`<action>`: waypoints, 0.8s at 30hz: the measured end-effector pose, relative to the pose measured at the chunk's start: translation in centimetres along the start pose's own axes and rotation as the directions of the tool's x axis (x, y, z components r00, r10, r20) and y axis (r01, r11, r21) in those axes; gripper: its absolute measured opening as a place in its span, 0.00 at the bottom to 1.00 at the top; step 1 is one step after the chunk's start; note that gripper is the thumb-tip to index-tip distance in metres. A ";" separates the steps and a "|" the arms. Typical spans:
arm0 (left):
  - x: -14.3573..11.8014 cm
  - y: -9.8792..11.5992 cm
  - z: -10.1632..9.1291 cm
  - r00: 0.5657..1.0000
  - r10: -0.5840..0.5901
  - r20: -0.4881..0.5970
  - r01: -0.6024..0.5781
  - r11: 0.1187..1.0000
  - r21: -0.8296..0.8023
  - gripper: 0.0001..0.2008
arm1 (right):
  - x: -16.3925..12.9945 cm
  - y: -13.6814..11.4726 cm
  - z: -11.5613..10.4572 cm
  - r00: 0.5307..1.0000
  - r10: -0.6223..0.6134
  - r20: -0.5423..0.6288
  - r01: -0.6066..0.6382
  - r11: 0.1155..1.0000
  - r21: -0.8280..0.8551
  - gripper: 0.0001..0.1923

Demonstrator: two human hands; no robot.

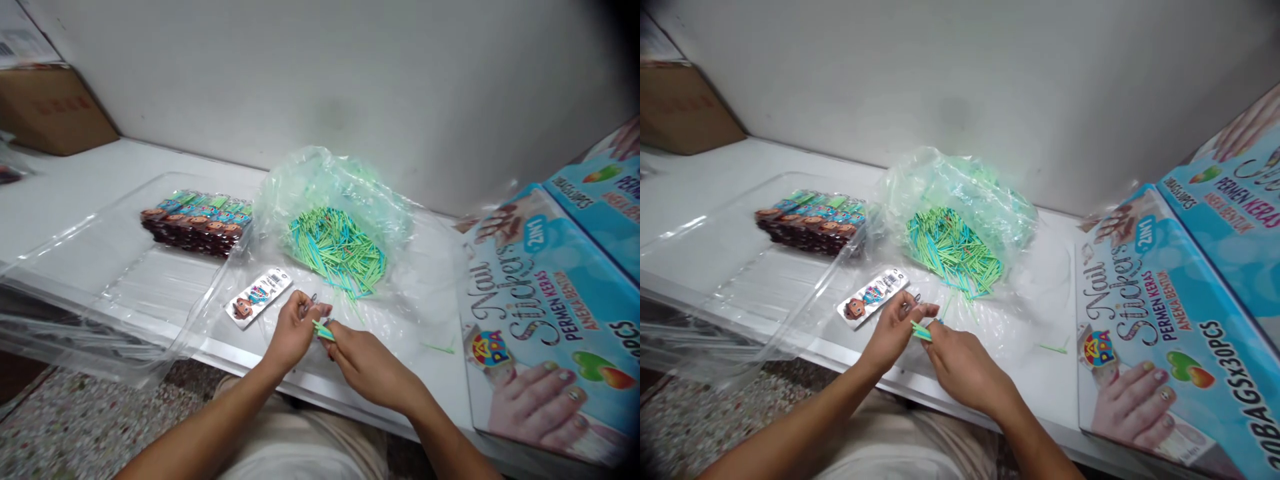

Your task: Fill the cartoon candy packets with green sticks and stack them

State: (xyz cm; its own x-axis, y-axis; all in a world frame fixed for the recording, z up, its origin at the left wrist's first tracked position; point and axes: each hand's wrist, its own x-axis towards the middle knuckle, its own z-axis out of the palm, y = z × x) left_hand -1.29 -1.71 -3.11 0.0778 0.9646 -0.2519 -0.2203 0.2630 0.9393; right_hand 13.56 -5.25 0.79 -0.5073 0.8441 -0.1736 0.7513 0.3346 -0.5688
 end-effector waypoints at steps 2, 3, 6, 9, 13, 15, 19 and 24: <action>-0.2 0.0 0.5 0.999 -0.005 0.035 0.008 0.998 -0.066 0.15 | 0.3 0.0 0.1 1.000 -0.002 -0.020 0.003 0.999 0.054 0.05; -0.2 0.0 0.6 0.999 -0.005 0.046 0.009 0.996 -0.091 0.15 | 0.4 0.3 0.1 0.999 0.011 -0.043 -0.007 0.996 0.090 0.05; 0.1 0.4 -0.1 0.999 -0.012 0.053 0.017 0.994 -0.109 0.15 | 0.4 1.4 -0.1 0.975 0.116 -0.190 -0.079 0.978 0.191 0.07; 0.6 0.6 -0.9 0.997 -0.035 0.073 0.043 0.993 -0.110 0.13 | 0.2 2.2 0.1 0.939 0.204 -0.277 -0.131 0.956 0.261 0.10; 0.8 0.2 -0.7 0.999 0.021 -0.025 -0.022 1.000 -0.020 0.11 | 0.0 1.5 1.0 0.971 0.157 -0.180 -0.110 0.962 0.249 0.08; 0.6 0.0 -0.2 0.993 0.111 -0.036 -0.107 0.990 0.089 0.09 | 0.0 0.8 1.3 0.980 0.130 -0.149 -0.103 0.979 0.175 0.07; 0.2 -0.1 0.4 0.979 0.195 0.060 -0.204 0.948 0.245 0.09 | 0.0 0.2 1.0 0.987 0.066 -0.145 -0.052 0.994 0.099 0.05; 0.3 0.4 -0.2 0.989 0.058 0.139 -0.074 0.991 0.114 0.11 | 0.4 1.1 0.4 0.898 0.265 -0.352 -0.153 0.937 0.315 0.09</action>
State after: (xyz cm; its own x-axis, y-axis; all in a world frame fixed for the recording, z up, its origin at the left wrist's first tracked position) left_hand -1.52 -1.31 -2.89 0.1994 0.9664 -0.1621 -0.1134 0.1871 0.9758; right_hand 14.01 -4.72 -0.22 -0.1079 0.9939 -0.0237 0.6485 0.0523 -0.7594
